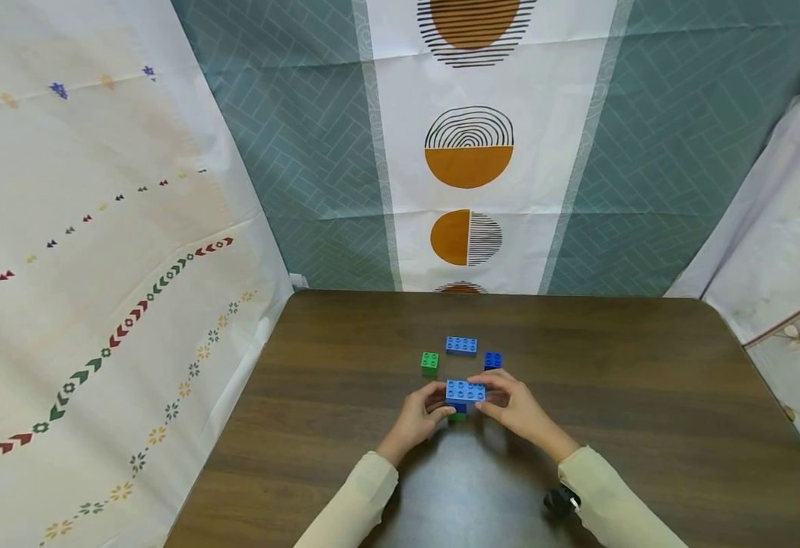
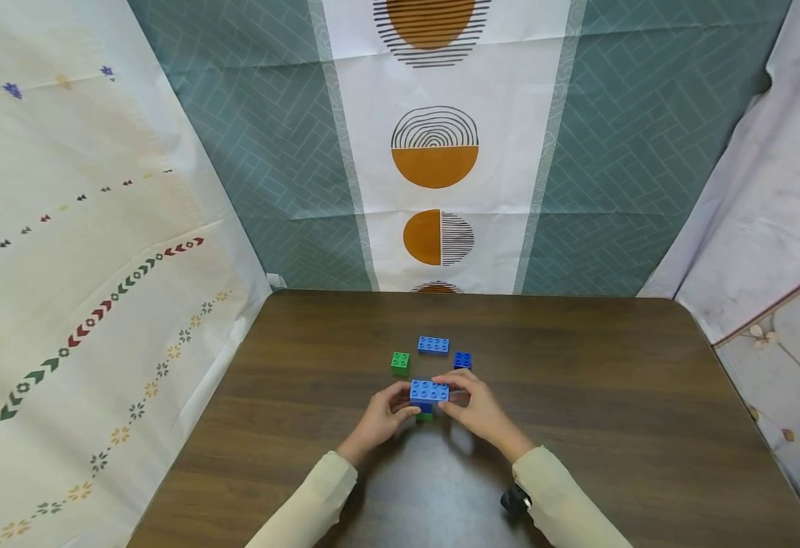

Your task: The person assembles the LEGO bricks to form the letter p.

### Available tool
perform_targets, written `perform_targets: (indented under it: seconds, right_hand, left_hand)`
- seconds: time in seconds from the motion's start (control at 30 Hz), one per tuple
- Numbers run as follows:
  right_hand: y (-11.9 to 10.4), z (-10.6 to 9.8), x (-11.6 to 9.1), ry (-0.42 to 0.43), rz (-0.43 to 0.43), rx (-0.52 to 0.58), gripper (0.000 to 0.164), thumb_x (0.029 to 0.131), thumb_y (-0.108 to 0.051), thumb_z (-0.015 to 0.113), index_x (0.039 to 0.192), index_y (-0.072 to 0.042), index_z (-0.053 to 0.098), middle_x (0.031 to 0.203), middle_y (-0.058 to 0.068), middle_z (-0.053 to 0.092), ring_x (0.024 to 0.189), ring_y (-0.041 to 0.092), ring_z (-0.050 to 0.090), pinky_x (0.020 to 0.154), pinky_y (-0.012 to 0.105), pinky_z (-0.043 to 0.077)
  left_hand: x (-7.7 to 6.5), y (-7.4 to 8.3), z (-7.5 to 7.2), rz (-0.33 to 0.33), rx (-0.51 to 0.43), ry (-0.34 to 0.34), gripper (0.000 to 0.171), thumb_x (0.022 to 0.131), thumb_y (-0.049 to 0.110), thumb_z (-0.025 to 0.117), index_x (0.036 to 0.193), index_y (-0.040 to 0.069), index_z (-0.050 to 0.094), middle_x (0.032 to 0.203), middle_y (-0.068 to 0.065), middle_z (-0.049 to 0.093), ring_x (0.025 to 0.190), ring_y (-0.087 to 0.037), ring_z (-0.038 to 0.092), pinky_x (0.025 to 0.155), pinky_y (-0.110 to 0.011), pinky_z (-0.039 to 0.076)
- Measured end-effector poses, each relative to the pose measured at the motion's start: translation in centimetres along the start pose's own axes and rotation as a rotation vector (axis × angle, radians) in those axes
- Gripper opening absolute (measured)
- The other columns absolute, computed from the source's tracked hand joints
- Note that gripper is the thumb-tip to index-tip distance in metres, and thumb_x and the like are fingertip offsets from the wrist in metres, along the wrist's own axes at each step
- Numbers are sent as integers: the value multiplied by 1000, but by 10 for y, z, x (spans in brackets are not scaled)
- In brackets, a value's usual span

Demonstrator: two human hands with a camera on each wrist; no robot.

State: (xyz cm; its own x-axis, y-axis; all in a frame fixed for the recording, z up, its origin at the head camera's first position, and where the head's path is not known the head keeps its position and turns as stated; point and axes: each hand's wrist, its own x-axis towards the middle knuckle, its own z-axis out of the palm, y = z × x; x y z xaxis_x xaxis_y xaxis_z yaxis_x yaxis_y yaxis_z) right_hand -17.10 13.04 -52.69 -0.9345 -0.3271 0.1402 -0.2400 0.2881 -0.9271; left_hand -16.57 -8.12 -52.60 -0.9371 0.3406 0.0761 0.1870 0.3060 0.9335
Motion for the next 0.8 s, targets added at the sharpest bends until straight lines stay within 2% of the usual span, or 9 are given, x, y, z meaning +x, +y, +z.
perform_targets:
  seconds: [0.27, 0.57, 0.8]
  right_hand:
    - [-4, 5, 3, 53, 48, -44, 34, 84, -17, 75, 114, -5, 65, 111, 10, 61, 95, 25, 59, 81, 28, 56]
    - [-3, 4, 7, 29, -39, -88, 30, 86, -14, 74, 114, -6, 68, 107, 10, 61, 87, 22, 56, 70, 27, 53]
    - [-3, 4, 10, 3, -37, -123, 29, 86, -17, 75, 113, -9, 69, 103, 6, 60, 83, 17, 53, 70, 24, 53]
  left_hand:
    - [0, -2, 0, 1, -11, -3, 30, 88, -6, 64, 117, -6, 59, 113, -23, 63, 108, -34, 62, 91, -38, 53]
    - [1, -1, 0, 6, -3, -6, 30, 88, -5, 64, 118, -6, 59, 114, -23, 64, 109, -33, 62, 92, -38, 53]
    - [1, -1, 0, 6, 17, -6, 30, 89, -5, 64, 118, -5, 59, 114, -22, 64, 108, -33, 62, 89, -33, 54]
